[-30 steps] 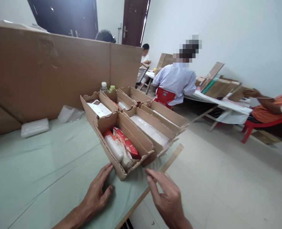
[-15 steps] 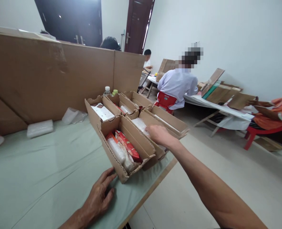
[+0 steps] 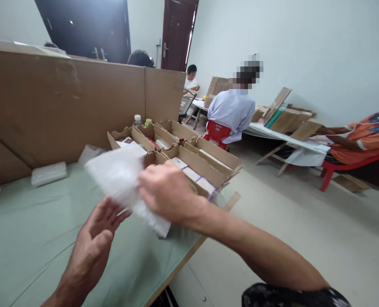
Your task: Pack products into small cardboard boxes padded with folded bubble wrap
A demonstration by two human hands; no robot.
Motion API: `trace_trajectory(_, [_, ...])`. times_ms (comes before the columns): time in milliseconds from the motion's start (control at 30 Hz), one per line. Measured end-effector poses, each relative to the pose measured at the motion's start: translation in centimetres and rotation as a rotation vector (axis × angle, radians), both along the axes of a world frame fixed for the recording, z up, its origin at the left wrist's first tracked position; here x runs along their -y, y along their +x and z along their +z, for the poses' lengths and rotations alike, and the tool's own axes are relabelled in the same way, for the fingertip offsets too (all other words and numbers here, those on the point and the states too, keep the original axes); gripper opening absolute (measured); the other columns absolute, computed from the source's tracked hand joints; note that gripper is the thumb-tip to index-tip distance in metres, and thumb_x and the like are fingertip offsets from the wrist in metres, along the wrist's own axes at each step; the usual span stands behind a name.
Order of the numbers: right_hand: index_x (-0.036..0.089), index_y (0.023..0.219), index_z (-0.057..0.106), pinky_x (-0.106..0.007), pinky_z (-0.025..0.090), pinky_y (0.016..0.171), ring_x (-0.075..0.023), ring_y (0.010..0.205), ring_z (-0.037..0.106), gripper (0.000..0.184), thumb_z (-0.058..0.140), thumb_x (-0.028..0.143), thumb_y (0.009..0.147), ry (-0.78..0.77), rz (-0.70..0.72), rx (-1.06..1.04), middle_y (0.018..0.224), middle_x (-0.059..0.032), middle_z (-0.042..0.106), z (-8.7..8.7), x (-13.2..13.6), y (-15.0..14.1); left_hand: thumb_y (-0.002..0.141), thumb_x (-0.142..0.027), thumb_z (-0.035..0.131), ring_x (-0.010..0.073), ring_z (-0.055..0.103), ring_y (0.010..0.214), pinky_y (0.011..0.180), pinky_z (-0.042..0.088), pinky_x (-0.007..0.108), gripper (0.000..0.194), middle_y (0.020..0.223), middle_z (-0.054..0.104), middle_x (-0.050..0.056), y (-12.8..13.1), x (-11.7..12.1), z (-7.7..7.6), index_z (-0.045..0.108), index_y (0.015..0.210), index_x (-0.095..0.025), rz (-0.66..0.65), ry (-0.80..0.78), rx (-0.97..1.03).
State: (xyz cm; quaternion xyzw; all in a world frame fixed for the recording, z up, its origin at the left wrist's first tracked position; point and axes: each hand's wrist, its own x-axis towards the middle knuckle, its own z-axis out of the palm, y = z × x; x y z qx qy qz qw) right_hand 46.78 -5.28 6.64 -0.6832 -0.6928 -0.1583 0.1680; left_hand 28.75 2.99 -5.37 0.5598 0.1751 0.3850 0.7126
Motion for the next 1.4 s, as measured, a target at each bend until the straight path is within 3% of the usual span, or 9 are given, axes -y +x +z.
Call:
trace_trajectory(100, [0.017,0.098,0.072,-0.032,0.043,0.082,-0.0171,0.077,0.065,0.023,0.067,0.038,0.090,-0.116,0.238,-0.154,0.089,-0.0047,0.074,-0.4,-1.1,-1.5,0.076,-0.039,0.080,0.0289,0.067,0.113,0.093,0.057,0.037,0.056,0.119,0.072,0.011,-0.3,-0.4,0.9,0.066,0.127,-0.019,0.107,-0.301,-0.001])
trace_trajectory(200, [0.017,0.108,0.072,-0.028,0.043,0.075,-0.0161,0.079,0.066,0.025,0.063,0.036,0.094,-0.157,0.041,-0.333,0.094,-0.0045,0.076,-0.2,-1.0,1.5,0.066,-0.025,0.087,0.0218,0.071,0.096,0.080,0.060,0.027,0.047,0.103,0.075,0.005,-2.0,-2.0,0.4,0.073,0.111,-0.018,0.240,-0.516,-0.071])
trace_trajectory(533, [0.013,0.111,0.066,-0.033,0.042,0.074,-0.0276,0.090,0.069,0.030,0.066,0.024,0.083,-0.811,-0.020,0.119,0.098,-0.0142,0.075,-4.2,-2.9,2.1,0.078,-0.009,0.067,0.0121,0.068,0.063,0.061,0.058,0.019,0.007,0.078,0.073,0.001,-5.0,-4.6,-0.3,0.071,0.082,-0.013,0.452,-0.889,-0.269])
trace_trajectory(700, [0.015,0.105,0.069,-0.032,0.042,0.072,-0.0254,0.081,0.069,0.026,0.061,0.019,0.081,-0.675,-0.116,0.116,0.090,-0.0121,0.076,-3.4,-3.6,3.2,0.081,-0.010,0.065,0.0135,0.069,0.064,0.072,0.062,0.025,0.015,0.083,0.074,0.002,-5.3,-4.5,-1.0,0.073,0.092,-0.015,0.395,-0.868,-0.307])
trace_trajectory(833, [0.020,0.122,0.065,-0.036,0.044,0.084,-0.0239,0.088,0.067,0.039,0.055,0.022,0.084,-0.137,-0.299,-0.124,0.098,-0.0067,0.076,-0.2,-1.2,2.1,0.081,-0.021,0.069,0.0203,0.073,0.087,0.081,0.062,0.030,0.024,0.097,0.075,0.005,-5.6,-3.8,-0.6,0.073,0.104,-0.017,0.346,-0.791,-0.300])
trace_trajectory(967, [0.022,0.126,0.064,-0.039,0.044,0.090,-0.0232,0.092,0.066,0.040,0.059,0.028,0.086,-0.085,0.102,-0.202,0.102,-0.0053,0.075,-0.8,0.3,-2.8,0.072,-0.045,0.077,0.0344,0.064,0.118,0.093,0.060,0.042,0.050,0.110,0.075,0.007,-4.0,-1.8,1.6,0.071,0.117,-0.024,0.216,-0.607,-0.125])
trace_trajectory(1100, [0.019,0.117,0.068,-0.034,0.046,0.088,-0.0181,0.087,0.067,0.035,0.068,0.038,0.087,-0.150,0.429,-0.348,0.097,-0.0038,0.075,-1.4,0.4,-2.4,0.059,-0.026,0.086,0.0362,0.066,0.115,0.092,0.061,0.041,0.067,0.112,0.076,0.007,-3.0,-1.6,2.1,0.068,0.124,-0.021,0.185,-0.522,-0.180])
trace_trajectory(1267, [0.015,0.094,0.075,-0.027,0.048,0.071,-0.0179,0.078,0.067,0.024,0.059,0.032,0.088,0.168,-0.175,-0.502,0.088,-0.0052,0.076,1.5,2.5,9.0,0.064,-0.022,0.082,0.0299,0.075,0.093,0.067,0.066,0.032,0.050,0.101,0.079,0.003,-6.7,-5.7,-2.3,0.072,0.113,-0.023,0.321,-0.746,-0.401])
trace_trajectory(1400, [0.015,0.095,0.077,-0.029,0.048,0.076,-0.0227,0.088,0.069,0.028,0.051,0.025,0.089,-0.092,-0.624,-0.261,0.096,-0.0087,0.077,1.7,3.8,15.8,0.070,-0.027,0.078,0.0291,0.076,0.082,0.056,0.065,0.035,0.027,0.075,0.078,-0.008,-9.4,-8.1,-6.1,0.074,0.096,-0.032,0.396,-0.944,-0.526])
